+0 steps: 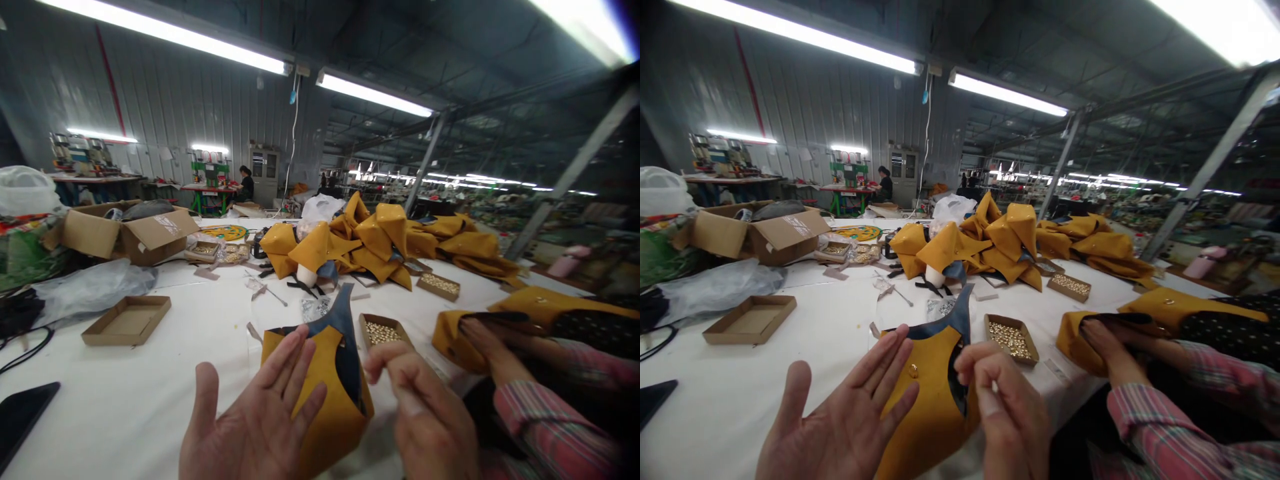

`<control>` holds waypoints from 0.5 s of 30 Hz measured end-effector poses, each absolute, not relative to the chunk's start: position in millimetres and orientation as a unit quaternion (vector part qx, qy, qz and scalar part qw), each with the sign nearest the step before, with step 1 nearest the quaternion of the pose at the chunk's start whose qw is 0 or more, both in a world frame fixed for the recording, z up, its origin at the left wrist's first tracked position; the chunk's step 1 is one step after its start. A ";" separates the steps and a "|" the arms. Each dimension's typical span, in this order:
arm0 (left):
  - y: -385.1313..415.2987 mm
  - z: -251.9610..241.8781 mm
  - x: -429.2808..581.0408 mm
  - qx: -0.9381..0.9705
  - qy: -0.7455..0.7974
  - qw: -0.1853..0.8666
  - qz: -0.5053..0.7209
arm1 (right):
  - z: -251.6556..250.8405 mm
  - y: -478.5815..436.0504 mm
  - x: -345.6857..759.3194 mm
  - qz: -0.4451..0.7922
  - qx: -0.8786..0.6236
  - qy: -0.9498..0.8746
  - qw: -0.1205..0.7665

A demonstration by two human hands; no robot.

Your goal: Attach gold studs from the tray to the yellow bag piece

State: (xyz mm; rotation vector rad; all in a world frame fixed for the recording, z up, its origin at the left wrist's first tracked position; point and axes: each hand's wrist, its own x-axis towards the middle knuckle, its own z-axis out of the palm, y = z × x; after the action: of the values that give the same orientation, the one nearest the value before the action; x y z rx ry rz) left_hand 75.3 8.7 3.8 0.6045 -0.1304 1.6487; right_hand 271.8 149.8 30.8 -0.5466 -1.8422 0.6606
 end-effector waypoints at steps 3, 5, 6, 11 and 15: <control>6.9 -4.8 73.3 0.244 -0.069 0.638 0.727 | 4.0 172.4 334.4 0.227 -0.323 -0.782 0.483; 5.3 -13.1 72.2 0.212 -0.047 0.634 0.742 | -25.3 185.4 380.5 0.186 -0.377 -0.792 0.443; 4.7 -17.8 71.4 0.191 -0.020 0.631 0.752 | -42.3 190.3 403.6 0.169 -0.407 -0.801 0.404; 6.0 -36.8 66.1 0.126 0.269 0.591 0.750 | -107.7 199.2 484.2 0.075 -0.516 -0.834 0.178; 8.1 -33.6 69.6 0.216 0.541 0.464 0.667 | -72.8 196.9 458.1 0.009 -0.453 -0.857 0.244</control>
State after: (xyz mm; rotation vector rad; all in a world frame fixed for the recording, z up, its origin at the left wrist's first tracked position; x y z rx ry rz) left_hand 69.6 8.1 -33.6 0.5317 1.3286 1.6396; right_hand 458.1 196.9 -72.8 -1.2378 -2.3406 0.0258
